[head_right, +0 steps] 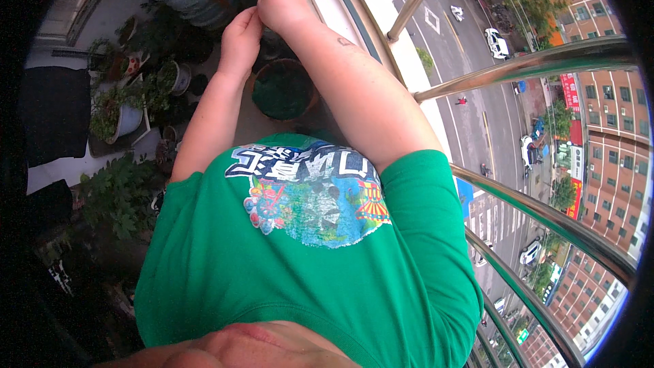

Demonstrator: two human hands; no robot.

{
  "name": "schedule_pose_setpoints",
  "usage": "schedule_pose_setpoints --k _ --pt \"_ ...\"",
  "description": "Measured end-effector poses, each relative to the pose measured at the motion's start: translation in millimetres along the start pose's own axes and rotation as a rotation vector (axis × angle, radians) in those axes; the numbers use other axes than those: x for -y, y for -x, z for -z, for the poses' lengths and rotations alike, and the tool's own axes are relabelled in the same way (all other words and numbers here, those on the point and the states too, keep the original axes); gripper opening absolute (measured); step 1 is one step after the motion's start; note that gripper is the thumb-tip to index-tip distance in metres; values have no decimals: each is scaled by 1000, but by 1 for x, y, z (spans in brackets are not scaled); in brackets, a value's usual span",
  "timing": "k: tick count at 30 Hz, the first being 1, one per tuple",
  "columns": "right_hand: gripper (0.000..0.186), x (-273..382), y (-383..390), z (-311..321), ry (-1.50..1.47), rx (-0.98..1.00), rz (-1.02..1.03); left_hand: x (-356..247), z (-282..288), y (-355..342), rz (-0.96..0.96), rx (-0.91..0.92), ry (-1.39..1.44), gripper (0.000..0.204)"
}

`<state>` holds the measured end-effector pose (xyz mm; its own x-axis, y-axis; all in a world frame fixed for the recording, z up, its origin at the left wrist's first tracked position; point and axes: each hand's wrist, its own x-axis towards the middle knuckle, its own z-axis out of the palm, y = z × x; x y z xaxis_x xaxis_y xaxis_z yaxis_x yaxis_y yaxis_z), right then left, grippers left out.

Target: The person uses a thin stick to pry and adjust a seal or strip along the top frame of a window. They then use their fingers to press and smooth the strip into place along the frame.

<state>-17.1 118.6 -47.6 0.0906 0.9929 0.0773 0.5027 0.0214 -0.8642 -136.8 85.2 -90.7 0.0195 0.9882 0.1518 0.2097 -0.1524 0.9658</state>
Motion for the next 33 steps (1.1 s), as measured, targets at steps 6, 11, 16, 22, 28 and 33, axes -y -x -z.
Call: schedule_pose_setpoints --k 6,11,16,22,28,33 --pt "37 3 0 0 238 53 -7 2 -9 7 165 17 202 25" --pt "36 7 2 5 183 -8 33 -21 -11 8 232 9 164 26" --pt "37 14 21 14 257 -8 87 -9 -8 22 239 70 277 23" --pt "36 15 26 31 471 -16 90 -13 -21 20 277 132 317 24" --pt "32 5 21 37 617 -48 254 -4 -27 25 328 155 446 24" --pt "29 4 16 37 457 -73 148 -8 -30 20 243 140 410 24"
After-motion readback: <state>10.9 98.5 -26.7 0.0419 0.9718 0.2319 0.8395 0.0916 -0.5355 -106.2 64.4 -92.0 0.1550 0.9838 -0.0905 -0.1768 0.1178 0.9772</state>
